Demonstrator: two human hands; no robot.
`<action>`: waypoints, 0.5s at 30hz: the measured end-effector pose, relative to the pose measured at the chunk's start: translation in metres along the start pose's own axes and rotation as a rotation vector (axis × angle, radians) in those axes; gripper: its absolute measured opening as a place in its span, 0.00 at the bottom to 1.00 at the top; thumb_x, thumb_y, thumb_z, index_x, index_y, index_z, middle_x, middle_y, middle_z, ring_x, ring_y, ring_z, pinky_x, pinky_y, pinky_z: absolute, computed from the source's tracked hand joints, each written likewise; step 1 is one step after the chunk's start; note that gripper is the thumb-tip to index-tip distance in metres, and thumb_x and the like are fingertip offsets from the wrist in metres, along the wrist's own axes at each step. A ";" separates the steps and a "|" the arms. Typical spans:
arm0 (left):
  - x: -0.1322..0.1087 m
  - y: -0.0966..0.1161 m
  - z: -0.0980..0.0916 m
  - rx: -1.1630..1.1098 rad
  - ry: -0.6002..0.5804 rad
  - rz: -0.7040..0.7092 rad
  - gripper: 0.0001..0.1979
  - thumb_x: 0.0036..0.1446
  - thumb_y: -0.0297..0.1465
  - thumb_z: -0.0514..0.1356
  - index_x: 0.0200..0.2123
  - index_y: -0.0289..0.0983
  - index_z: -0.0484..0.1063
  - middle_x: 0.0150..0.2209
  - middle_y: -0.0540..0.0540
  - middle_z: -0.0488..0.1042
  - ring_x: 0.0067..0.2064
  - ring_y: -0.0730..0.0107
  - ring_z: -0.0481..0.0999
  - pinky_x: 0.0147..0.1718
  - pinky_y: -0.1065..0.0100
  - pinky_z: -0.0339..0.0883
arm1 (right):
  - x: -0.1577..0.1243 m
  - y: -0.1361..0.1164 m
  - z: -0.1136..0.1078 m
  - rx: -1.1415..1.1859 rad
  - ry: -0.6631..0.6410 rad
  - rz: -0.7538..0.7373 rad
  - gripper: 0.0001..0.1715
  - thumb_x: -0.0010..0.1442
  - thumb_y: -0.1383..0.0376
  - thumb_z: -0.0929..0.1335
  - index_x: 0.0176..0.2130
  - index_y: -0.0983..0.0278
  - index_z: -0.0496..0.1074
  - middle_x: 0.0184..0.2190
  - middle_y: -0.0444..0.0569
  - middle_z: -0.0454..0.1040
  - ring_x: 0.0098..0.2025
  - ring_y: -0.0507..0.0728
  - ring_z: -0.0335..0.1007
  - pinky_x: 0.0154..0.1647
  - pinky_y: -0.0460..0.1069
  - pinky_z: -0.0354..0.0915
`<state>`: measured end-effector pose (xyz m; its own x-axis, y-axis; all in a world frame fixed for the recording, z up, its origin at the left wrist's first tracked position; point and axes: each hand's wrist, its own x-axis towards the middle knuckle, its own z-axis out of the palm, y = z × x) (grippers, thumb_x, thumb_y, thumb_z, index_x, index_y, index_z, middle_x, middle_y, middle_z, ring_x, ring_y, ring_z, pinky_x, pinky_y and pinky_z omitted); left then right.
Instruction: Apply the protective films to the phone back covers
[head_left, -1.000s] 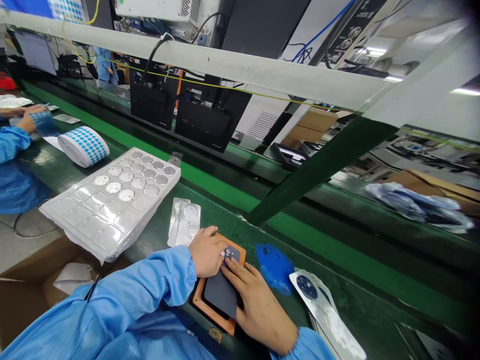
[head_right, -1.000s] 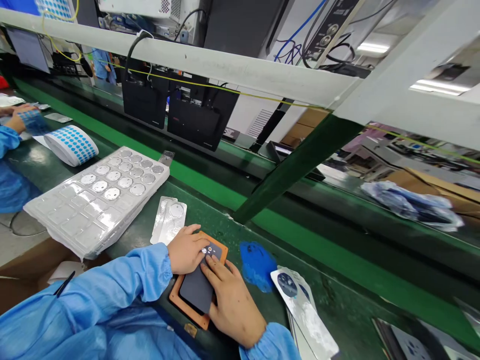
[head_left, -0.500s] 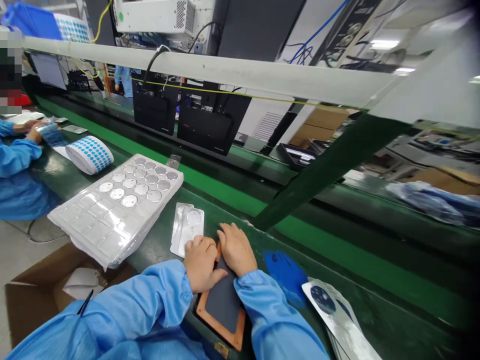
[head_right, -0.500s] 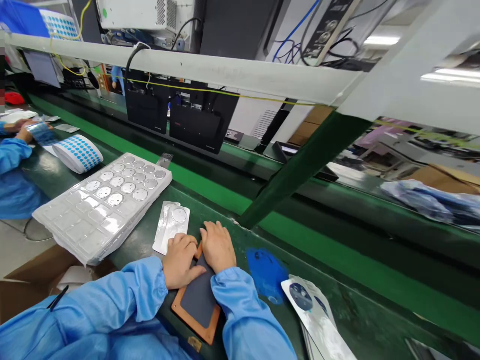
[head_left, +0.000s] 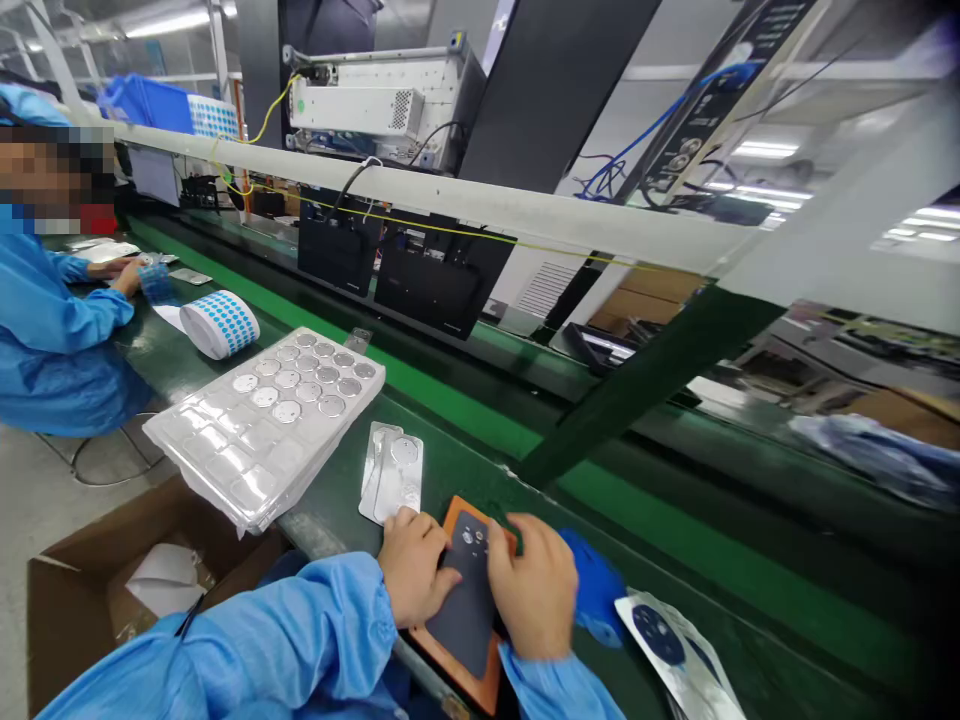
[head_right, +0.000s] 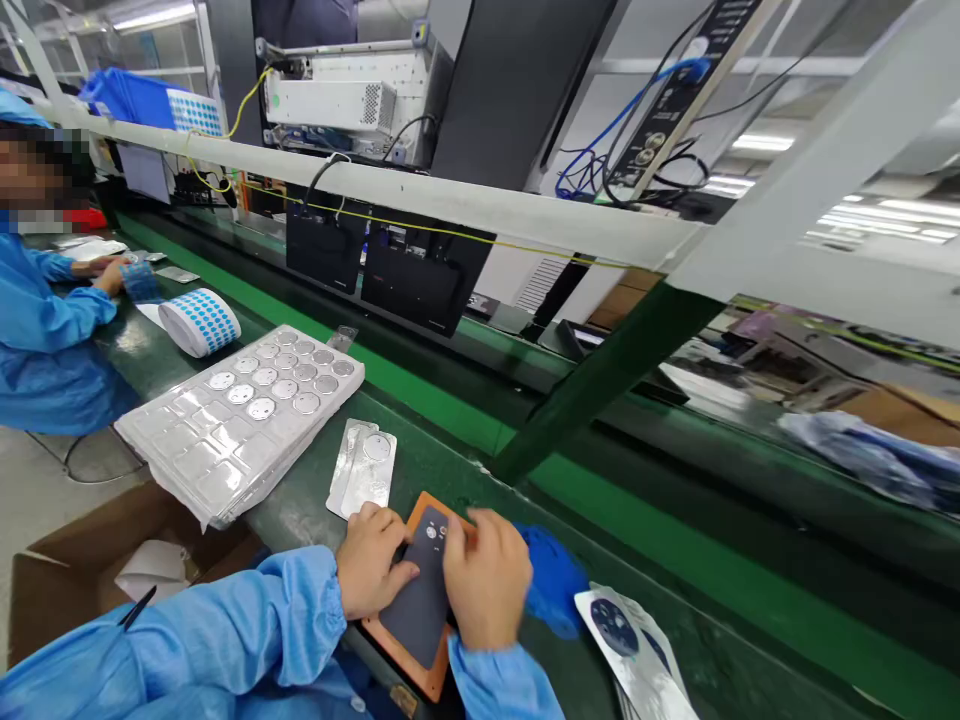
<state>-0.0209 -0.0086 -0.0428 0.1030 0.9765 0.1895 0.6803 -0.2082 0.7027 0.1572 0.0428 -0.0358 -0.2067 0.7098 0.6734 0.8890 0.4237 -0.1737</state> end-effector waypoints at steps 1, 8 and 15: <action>-0.001 -0.001 0.000 -0.024 0.006 0.011 0.15 0.54 0.39 0.66 0.43 0.41 0.74 0.45 0.44 0.72 0.50 0.52 0.64 0.51 0.49 0.56 | -0.019 0.003 -0.008 -0.013 0.007 0.040 0.18 0.65 0.54 0.63 0.39 0.64 0.74 0.37 0.58 0.76 0.41 0.65 0.70 0.43 0.59 0.65; -0.011 0.011 -0.007 -0.157 0.043 -0.007 0.13 0.61 0.40 0.58 0.40 0.41 0.79 0.46 0.44 0.77 0.52 0.51 0.65 0.54 0.48 0.55 | -0.098 -0.038 -0.039 0.142 -0.141 0.100 0.22 0.66 0.55 0.63 0.55 0.61 0.69 0.52 0.58 0.73 0.54 0.68 0.68 0.49 0.61 0.67; 0.015 0.004 -0.035 -0.740 -0.155 -0.213 0.19 0.64 0.42 0.53 0.42 0.34 0.76 0.34 0.47 0.78 0.37 0.65 0.75 0.39 0.66 0.68 | -0.038 -0.082 -0.018 0.179 -0.274 -0.185 0.39 0.65 0.60 0.63 0.69 0.66 0.48 0.68 0.61 0.54 0.68 0.70 0.50 0.63 0.67 0.58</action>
<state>-0.0421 0.0033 -0.0137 0.1615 0.9850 -0.0604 0.0417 0.0544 0.9976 0.0995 -0.0288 -0.0343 -0.4808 0.7259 0.4918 0.7458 0.6335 -0.2060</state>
